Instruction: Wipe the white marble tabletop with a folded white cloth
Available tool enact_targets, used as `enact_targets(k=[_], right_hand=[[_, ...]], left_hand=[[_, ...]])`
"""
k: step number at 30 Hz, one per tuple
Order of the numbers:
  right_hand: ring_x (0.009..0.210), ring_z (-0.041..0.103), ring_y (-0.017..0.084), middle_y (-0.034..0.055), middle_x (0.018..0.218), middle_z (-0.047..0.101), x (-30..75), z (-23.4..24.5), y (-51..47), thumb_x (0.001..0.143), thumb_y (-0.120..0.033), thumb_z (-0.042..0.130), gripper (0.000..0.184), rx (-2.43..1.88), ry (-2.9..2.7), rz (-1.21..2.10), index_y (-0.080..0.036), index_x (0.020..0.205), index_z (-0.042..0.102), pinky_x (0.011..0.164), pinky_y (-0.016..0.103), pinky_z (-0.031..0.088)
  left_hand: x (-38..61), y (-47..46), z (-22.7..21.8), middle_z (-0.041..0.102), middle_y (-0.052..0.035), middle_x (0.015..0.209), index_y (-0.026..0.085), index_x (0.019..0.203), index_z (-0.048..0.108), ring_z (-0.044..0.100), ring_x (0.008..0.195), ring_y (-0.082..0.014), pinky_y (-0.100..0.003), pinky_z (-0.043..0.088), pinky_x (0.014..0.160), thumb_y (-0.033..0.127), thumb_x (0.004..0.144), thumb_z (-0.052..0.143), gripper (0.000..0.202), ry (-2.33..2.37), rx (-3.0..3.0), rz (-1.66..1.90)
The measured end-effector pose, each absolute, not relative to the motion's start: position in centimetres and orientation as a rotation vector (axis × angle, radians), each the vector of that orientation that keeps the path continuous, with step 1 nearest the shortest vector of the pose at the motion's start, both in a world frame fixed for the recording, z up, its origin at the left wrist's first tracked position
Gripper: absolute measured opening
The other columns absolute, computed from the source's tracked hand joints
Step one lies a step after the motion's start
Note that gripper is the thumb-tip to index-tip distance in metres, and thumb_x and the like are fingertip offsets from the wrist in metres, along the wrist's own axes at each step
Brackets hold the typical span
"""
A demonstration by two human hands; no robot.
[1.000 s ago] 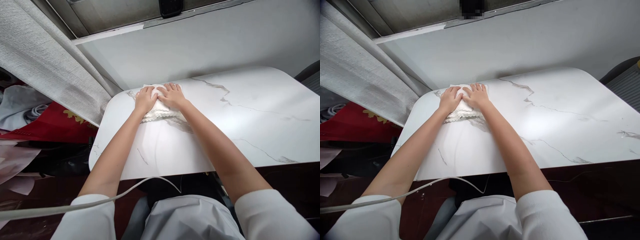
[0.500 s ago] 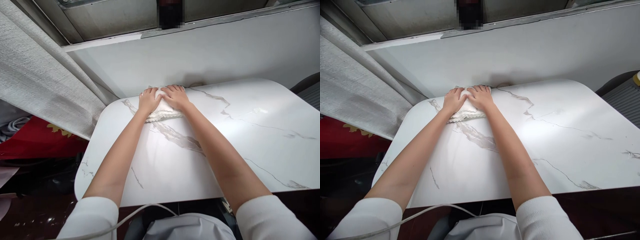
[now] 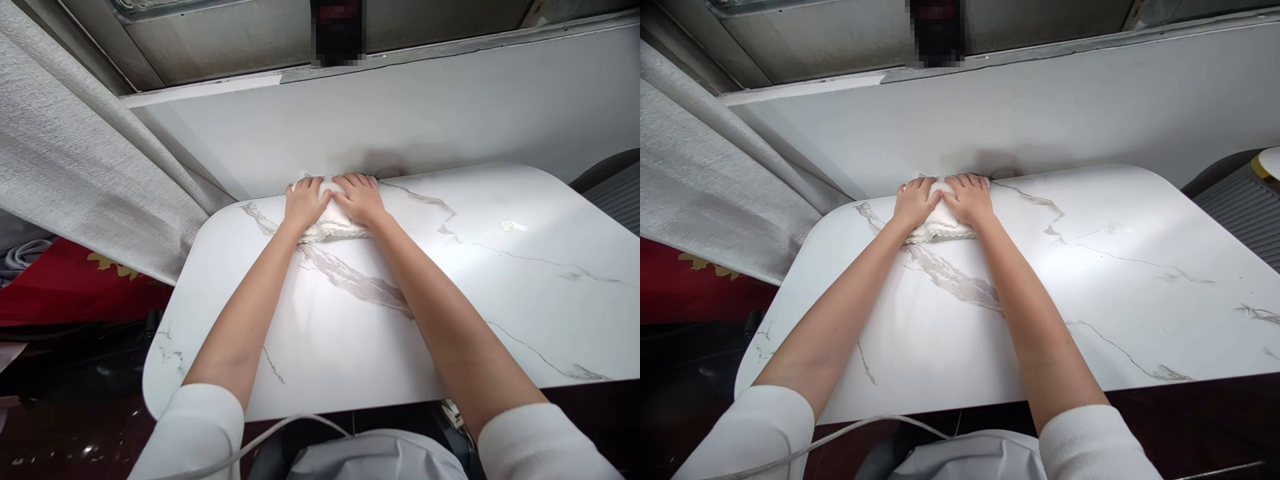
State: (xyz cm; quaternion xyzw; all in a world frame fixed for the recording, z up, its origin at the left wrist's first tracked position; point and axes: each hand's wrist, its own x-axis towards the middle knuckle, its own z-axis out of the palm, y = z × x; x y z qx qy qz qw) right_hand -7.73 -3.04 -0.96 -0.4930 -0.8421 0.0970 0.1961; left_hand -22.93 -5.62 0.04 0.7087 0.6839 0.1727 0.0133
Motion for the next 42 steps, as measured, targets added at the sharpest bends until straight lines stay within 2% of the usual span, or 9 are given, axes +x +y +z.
enact_targets(k=[5,14,22,28,32,38,42], right_hand=[[0.139,0.036,0.028,0.0083,0.149,0.049,-6.8,-0.7,-4.5,0.099,-0.036,0.030,0.052,-1.435,-2.352,0.227,-0.023,0.146,0.047,0.118,0.052,0.020],[0.145,0.031,0.028,0.0079,0.155,0.043,-4.7,-0.4,-8.5,0.100,-0.037,0.032,0.053,-1.406,-2.411,0.256,-0.021,0.148,0.046,0.120,0.051,0.018],[0.148,0.026,0.030,0.0103,0.160,0.036,-1.8,-0.7,-16.0,0.103,-0.041,0.026,0.055,-1.401,-2.518,0.164,-0.021,0.152,0.039,0.119,0.054,0.019],[0.150,0.024,0.033,0.0107,0.161,0.033,0.8,-0.8,-21.5,0.103,-0.046,0.019,0.058,-1.350,-2.618,0.049,-0.021,0.154,0.032,0.120,0.055,0.020],[0.150,0.022,0.033,0.0105,0.161,0.032,2.6,-1.2,-24.6,0.103,-0.048,0.016,0.059,-1.282,-2.629,-0.003,-0.022,0.154,0.028,0.119,0.057,0.021],[0.150,0.023,0.030,0.0087,0.160,0.035,4.8,-1.2,-26.9,0.103,-0.053,0.014,0.060,-1.261,-2.602,0.004,-0.026,0.154,0.030,0.121,0.054,0.021],[0.150,0.025,0.030,0.0105,0.159,0.036,6.0,-0.9,-26.9,0.103,-0.054,0.011,0.063,-1.269,-2.615,0.015,-0.024,0.154,0.032,0.121,0.053,0.022]], left_hand=[[-21.8,-6.7,0.1,0.054,-0.0107,0.145,0.021,0.139,0.051,0.041,0.140,-0.0259,-0.054,0.016,0.122,0.036,0.098,0.036,0.045,2.114,2.198,0.547],[-19.0,-12.2,-0.1,0.050,-0.0141,0.149,0.017,0.142,0.049,0.036,0.145,-0.0276,-0.059,0.016,0.121,0.032,0.099,0.033,0.048,2.222,2.143,0.578],[-16.7,-20.1,0.2,0.049,-0.0154,0.151,0.013,0.143,0.048,0.035,0.146,-0.0286,-0.057,0.019,0.121,0.032,0.101,0.032,0.048,2.205,2.213,0.519],[-14.9,-25.7,0.1,0.049,-0.0159,0.150,0.012,0.144,0.045,0.034,0.146,-0.0310,-0.071,0.003,0.118,0.032,0.103,0.028,0.049,2.163,2.308,0.527],[-13.9,-28.6,0.1,0.049,-0.0165,0.150,0.011,0.146,0.042,0.035,0.146,-0.0307,-0.070,0.004,0.119,0.034,0.104,0.028,0.051,2.096,2.371,0.487],[-12.2,-31.0,0.3,0.040,-0.0223,0.155,0.013,0.149,0.040,0.027,0.149,-0.0366,-0.074,0.009,0.116,0.036,0.103,0.030,0.051,2.060,2.418,0.409],[-11.1,-30.9,0.6,0.032,-0.0204,0.160,0.015,0.150,0.037,0.019,0.152,-0.0326,-0.068,0.006,0.120,0.035,0.104,0.029,0.051,1.954,2.392,0.379]])
